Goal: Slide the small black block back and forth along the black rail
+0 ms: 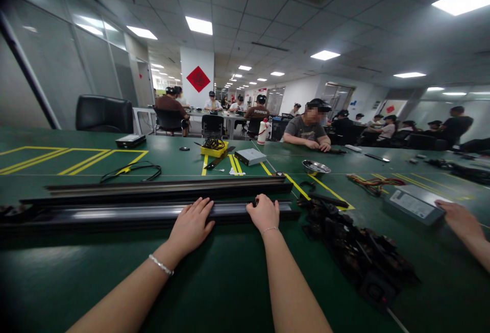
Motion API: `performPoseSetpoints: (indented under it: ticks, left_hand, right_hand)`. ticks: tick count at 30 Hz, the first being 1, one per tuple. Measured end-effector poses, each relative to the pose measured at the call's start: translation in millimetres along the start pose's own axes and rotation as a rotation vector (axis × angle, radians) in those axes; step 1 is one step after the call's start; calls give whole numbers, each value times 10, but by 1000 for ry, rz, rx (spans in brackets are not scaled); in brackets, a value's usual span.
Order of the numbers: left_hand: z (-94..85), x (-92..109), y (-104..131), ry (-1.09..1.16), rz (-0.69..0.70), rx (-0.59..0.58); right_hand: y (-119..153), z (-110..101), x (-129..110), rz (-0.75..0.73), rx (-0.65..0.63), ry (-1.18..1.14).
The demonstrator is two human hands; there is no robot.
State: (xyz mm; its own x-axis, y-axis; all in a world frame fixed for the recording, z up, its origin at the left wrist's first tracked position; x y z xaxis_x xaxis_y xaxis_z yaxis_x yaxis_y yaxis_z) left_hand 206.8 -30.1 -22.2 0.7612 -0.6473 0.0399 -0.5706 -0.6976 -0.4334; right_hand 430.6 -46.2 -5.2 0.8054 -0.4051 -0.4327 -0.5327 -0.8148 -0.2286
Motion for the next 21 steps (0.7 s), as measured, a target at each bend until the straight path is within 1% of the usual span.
performPoseSetpoints:
  ticks: [11, 21]
  left_hand:
    - [2, -9, 0, 2, 0, -8]
    - [-4, -1, 4, -19, 7, 4]
  right_hand:
    - [-9, -2, -16, -1, 12, 16]
    - [9, -53, -18, -18, 28, 26]
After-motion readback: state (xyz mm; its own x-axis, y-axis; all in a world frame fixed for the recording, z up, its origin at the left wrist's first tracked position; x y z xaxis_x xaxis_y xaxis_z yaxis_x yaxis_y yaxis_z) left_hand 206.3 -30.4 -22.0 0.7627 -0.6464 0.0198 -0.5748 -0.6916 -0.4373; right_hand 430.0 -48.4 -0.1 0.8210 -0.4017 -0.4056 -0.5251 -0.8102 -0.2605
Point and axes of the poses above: each hand's wrist, its own y-axis away from the middle knuckle, its own z-axis out of the palm, x = y × z, the point moved 2 cm from there along -y, towards the middle knuckle, and after that the axes turned 6 degrees about z, right-handed, at the moved point
